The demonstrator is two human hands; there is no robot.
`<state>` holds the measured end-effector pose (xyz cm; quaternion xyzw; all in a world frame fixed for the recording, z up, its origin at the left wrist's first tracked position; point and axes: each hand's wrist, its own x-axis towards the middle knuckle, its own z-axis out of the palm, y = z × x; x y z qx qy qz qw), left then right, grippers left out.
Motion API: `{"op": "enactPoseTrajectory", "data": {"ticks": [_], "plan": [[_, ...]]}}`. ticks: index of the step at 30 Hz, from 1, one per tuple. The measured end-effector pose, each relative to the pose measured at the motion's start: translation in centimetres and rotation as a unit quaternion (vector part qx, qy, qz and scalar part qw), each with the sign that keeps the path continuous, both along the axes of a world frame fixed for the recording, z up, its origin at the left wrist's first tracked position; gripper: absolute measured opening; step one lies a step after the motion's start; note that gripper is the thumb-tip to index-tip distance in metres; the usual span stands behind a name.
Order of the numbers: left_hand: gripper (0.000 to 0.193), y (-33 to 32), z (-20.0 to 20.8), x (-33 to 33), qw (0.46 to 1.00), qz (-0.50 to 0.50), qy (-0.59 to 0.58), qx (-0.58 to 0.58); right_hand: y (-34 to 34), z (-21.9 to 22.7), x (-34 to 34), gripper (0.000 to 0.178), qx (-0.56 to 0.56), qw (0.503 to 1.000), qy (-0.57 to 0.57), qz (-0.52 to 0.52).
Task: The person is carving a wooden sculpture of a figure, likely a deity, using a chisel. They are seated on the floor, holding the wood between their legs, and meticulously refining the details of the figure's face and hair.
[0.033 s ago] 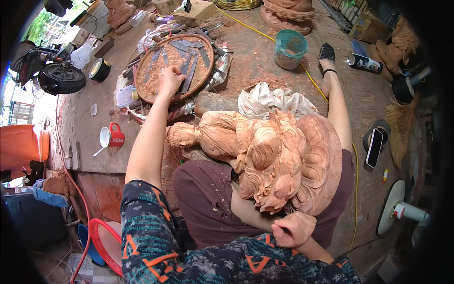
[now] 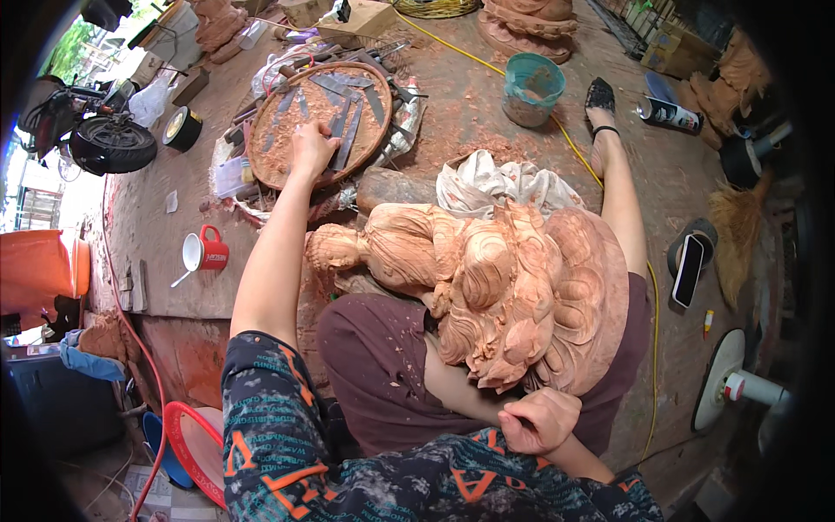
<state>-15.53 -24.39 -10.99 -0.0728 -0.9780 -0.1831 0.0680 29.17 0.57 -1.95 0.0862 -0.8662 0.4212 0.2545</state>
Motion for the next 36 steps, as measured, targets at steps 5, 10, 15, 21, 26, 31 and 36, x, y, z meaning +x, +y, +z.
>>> {"op": "enactPoseTrajectory", "data": {"ticks": [5,10,15,21,26,31,36], "plan": [[0.024,1.9,-0.1,-0.6,0.999,0.001,-0.036,-0.01,0.0,0.2,0.0,0.013,0.01,1.0,0.004,-0.008],[0.019,-0.1,1.0,-0.5,0.988,0.066,-0.086,0.114,0.6,0.6,-0.2,0.014,-0.024,0.999,0.008,0.037],[0.012,1.1,7.0,4.1,0.721,0.029,-0.203,0.662,1.8,0.9,0.5,0.012,-0.139,0.988,0.016,0.063],[0.024,5.9,13.6,21.5,0.62,-0.217,-0.244,0.713,3.6,2.0,0.4,0.009,-0.179,0.981,0.067,-0.019],[0.015,10.3,16.0,31.5,0.716,-0.159,-0.264,0.626,4.5,2.0,0.5,0.009,-0.143,0.986,0.074,-0.05],[0.017,12.1,14.9,34.8,0.75,-0.174,-0.224,0.598,4.1,1.6,0.8,0.008,-0.101,0.991,0.069,-0.053],[0.015,12.7,15.0,36.0,0.794,-0.175,-0.18,0.553,5.3,2.6,-0.5,0.013,-0.051,0.994,0.081,-0.044]]}}
